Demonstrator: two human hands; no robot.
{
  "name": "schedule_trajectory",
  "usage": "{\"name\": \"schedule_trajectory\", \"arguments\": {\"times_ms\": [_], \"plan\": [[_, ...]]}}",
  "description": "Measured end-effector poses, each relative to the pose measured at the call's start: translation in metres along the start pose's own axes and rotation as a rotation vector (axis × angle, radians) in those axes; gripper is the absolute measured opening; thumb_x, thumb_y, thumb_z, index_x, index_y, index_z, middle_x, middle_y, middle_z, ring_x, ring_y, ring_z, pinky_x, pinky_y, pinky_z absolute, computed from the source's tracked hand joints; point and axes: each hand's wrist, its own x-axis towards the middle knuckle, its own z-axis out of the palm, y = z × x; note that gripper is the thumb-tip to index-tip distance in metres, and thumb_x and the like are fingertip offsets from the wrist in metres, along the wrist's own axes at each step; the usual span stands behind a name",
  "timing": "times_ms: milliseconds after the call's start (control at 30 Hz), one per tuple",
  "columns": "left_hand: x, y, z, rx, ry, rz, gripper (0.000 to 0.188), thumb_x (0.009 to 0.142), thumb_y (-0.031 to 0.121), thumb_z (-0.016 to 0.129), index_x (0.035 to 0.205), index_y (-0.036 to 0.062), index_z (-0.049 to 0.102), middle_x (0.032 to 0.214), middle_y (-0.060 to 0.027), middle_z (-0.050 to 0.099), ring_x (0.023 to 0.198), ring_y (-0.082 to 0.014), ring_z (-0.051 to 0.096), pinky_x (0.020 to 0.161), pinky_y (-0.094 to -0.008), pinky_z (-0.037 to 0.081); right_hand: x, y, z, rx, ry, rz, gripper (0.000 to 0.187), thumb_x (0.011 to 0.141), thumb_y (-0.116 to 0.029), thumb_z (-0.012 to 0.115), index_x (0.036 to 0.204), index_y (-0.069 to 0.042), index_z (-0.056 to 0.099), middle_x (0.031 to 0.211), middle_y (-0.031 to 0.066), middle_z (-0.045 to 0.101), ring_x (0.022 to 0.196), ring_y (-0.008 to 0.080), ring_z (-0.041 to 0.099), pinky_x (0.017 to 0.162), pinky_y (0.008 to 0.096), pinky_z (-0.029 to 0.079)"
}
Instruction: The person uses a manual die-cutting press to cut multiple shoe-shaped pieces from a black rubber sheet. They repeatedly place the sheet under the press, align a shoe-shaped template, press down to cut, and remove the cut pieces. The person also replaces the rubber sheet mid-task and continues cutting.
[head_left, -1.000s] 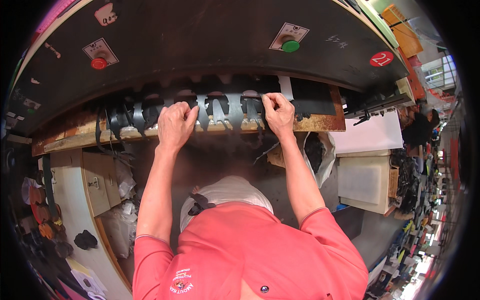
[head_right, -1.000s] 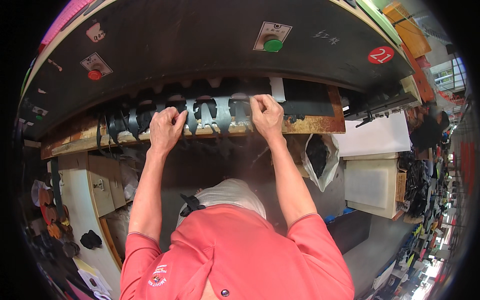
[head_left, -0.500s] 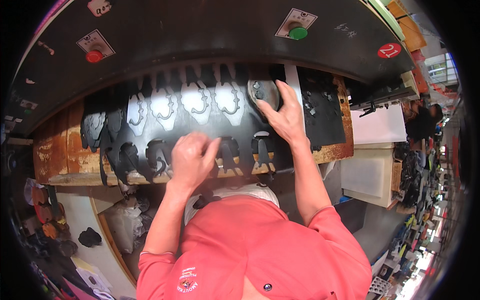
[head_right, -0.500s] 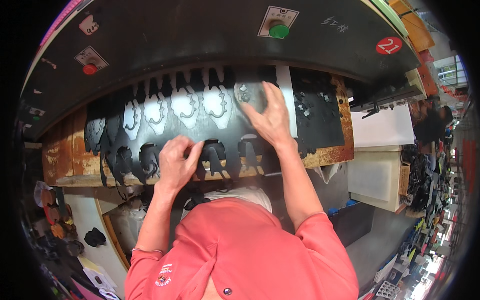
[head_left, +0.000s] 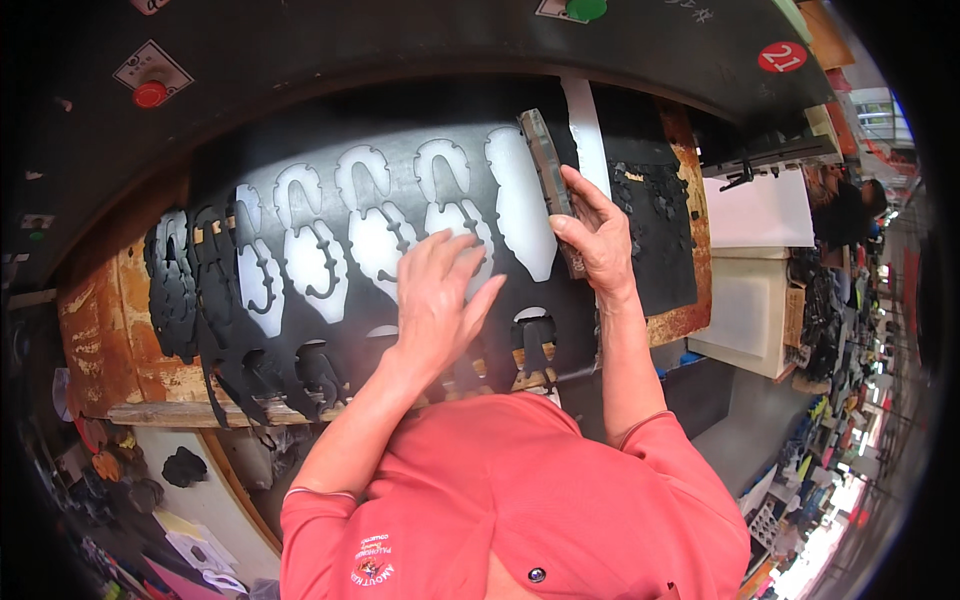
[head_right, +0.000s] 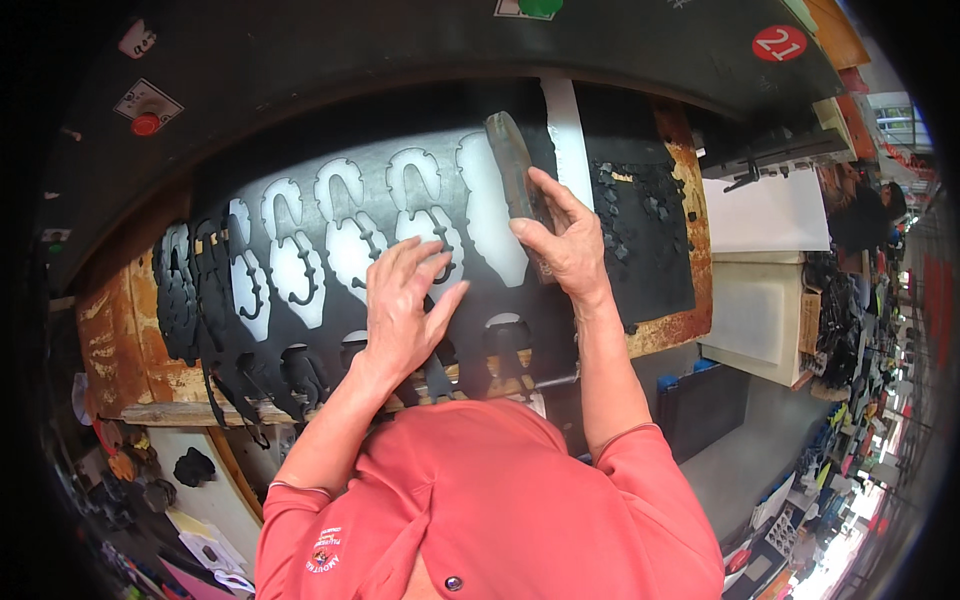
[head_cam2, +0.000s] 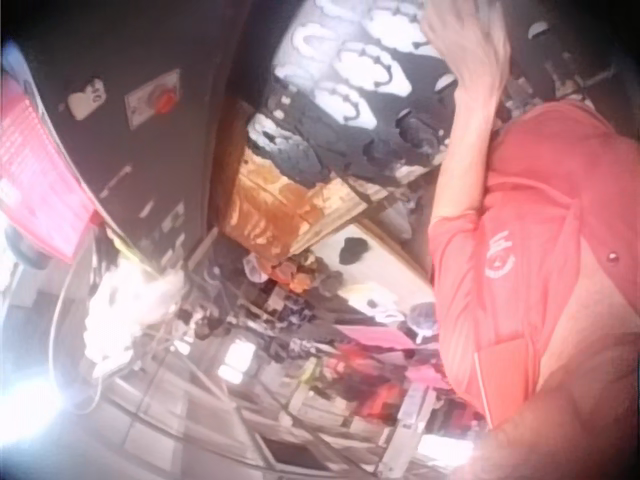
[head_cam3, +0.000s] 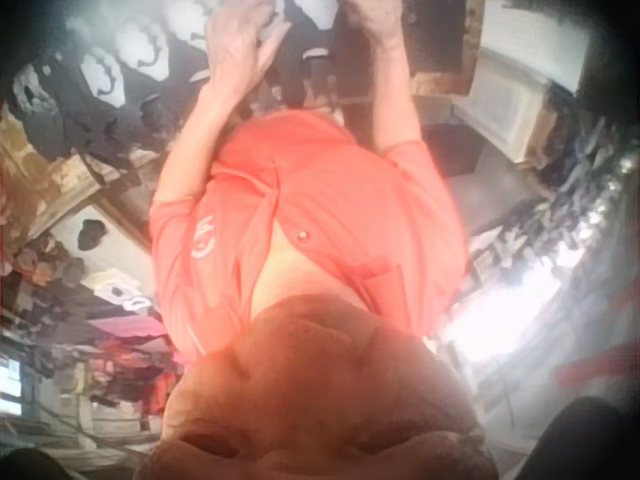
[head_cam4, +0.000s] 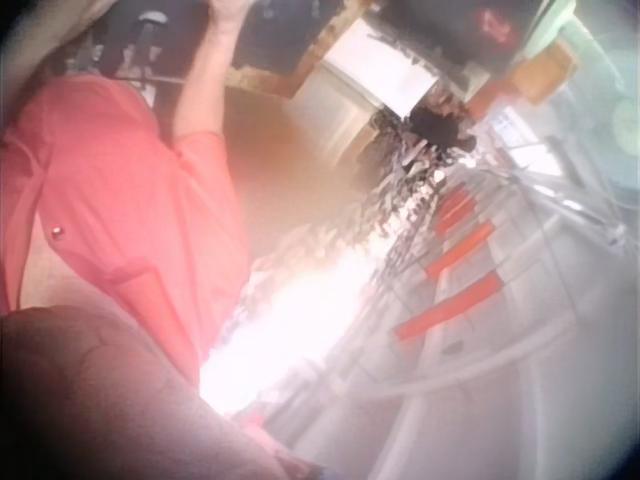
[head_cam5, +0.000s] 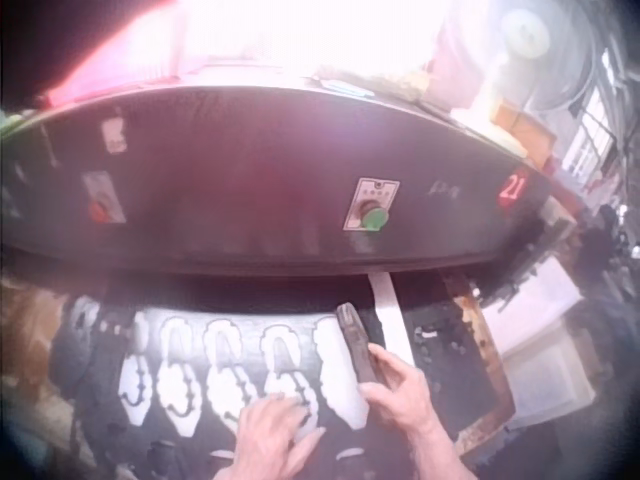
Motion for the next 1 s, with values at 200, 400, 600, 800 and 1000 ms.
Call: {"name": "schedule_trajectory", "arguments": {"times_ms": [200,400,600,800,1000], "plan": [[0.056,0.037,0.041,-0.467,-0.235,-0.248,0.052,0.089,0.029,0.087,0.126,-0.0035,0.069,0.116,-0.0207,0.074,0.103,-0.0322,0.074,0.086,-0.0426,0.06,-0.002,-0.002,0.001,0.146,0.032,0.026,0.074,0.09,-0.007,0.083,0.153,0.012,0.049,0.141,0.0178,0.064,0.122,0.0183,0.064,0.103,0.0307,0.052],[0.067,0.027,0.051,-0.668,-0.356,-0.321,0.039,0.094,0.028,0.082,0.117,-0.0022,0.074,0.099,-0.0165,0.077,0.089,-0.0277,0.074,0.084,-0.0374,0.059,0.0,-0.003,0.003,0.2,0.101,0.055,0.072,0.091,-0.006,0.081,0.153,0.012,0.049,0.139,0.017,0.065,0.119,0.0176,0.066,0.1,0.0313,0.055],[0.059,0.017,0.053,-0.822,-0.288,-0.293,0.029,0.101,0.02,0.076,0.113,-0.0061,0.074,0.087,-0.013,0.075,0.082,-0.0178,0.072,0.075,-0.0354,0.059,0.001,0.002,0.002,0.218,0.119,0.029,0.07,0.093,-0.008,0.08,0.153,0.011,0.05,0.129,0.0138,0.069,0.109,0.0134,0.068,0.094,0.0263,0.056],[0.051,0.02,0.059,-0.876,-0.19,-0.564,0.025,0.106,0.015,0.067,0.116,-0.007,0.072,0.091,-0.0123,0.077,0.075,-0.0135,0.072,0.066,-0.0298,0.059,0.004,0.001,-0.003,0.272,0.139,0.066,0.07,0.094,-0.013,0.08,0.153,0.01,0.051,0.115,0.0077,0.071,0.094,0.0076,0.067,0.084,0.0223,0.055],[0.044,-0.007,0.038,-0.427,0.034,-0.343,0.02,0.108,0.014,0.064,0.118,-0.0012,0.072,0.081,-0.011,0.072,0.061,-0.0142,0.067,0.058,-0.0311,0.056,0.003,0.004,0.0,0.253,0.157,0.035,0.071,0.093,-0.014,0.081,0.153,0.01,0.051,0.114,0.0068,0.071,0.094,0.0075,0.066,0.085,0.0219,0.054]]}}
